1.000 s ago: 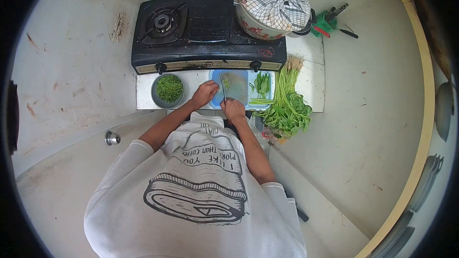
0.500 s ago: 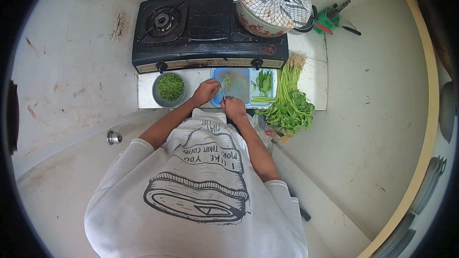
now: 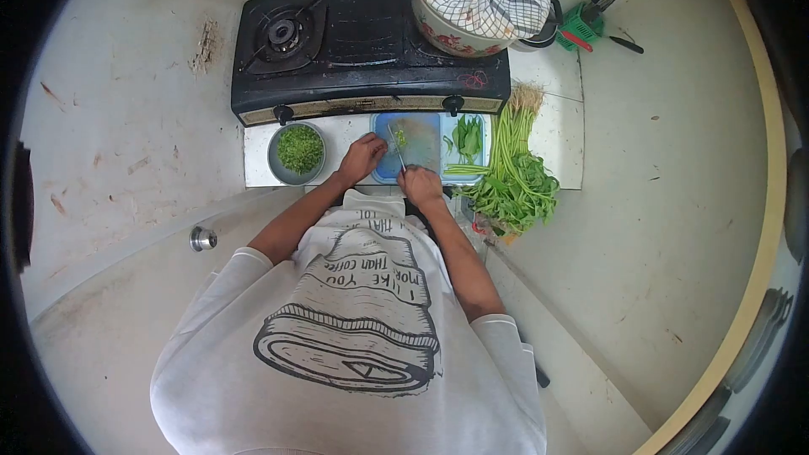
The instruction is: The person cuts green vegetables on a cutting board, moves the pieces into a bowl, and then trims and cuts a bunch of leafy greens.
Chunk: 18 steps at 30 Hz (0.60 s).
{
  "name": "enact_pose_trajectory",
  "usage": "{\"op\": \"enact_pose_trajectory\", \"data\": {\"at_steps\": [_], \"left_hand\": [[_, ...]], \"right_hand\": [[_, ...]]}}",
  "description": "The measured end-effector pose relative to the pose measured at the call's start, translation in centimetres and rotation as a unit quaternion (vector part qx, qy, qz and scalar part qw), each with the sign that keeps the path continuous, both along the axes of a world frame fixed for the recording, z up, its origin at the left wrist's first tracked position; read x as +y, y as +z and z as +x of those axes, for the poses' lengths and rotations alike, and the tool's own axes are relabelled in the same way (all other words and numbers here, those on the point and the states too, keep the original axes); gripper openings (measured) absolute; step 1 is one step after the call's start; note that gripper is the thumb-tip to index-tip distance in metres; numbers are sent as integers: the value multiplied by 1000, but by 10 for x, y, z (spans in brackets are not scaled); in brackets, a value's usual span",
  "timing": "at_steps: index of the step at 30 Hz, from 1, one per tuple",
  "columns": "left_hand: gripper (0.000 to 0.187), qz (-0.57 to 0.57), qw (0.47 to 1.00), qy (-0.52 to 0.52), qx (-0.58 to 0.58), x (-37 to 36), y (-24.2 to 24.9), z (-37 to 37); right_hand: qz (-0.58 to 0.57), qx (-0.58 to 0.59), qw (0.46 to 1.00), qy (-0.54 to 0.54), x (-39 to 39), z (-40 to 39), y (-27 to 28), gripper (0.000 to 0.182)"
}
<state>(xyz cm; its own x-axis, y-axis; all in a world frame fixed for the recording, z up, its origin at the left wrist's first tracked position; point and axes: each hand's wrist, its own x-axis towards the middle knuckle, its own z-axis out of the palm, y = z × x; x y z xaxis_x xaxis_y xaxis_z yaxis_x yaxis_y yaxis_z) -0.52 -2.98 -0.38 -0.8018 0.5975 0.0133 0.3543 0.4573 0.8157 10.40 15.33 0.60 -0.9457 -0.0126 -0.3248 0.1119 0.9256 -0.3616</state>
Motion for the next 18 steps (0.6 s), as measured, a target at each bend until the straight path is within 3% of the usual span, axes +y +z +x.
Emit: {"op": "enact_pose_trajectory", "data": {"at_steps": [8, 18], "left_hand": [[7, 11, 998, 67, -19, 10, -6, 9], [8, -7, 994, 111, 15, 21, 6, 19]], "right_hand": [[-15, -20, 998, 56, 5, -14, 13, 44], [-42, -19, 994, 95, 21, -23, -15, 43]]}}
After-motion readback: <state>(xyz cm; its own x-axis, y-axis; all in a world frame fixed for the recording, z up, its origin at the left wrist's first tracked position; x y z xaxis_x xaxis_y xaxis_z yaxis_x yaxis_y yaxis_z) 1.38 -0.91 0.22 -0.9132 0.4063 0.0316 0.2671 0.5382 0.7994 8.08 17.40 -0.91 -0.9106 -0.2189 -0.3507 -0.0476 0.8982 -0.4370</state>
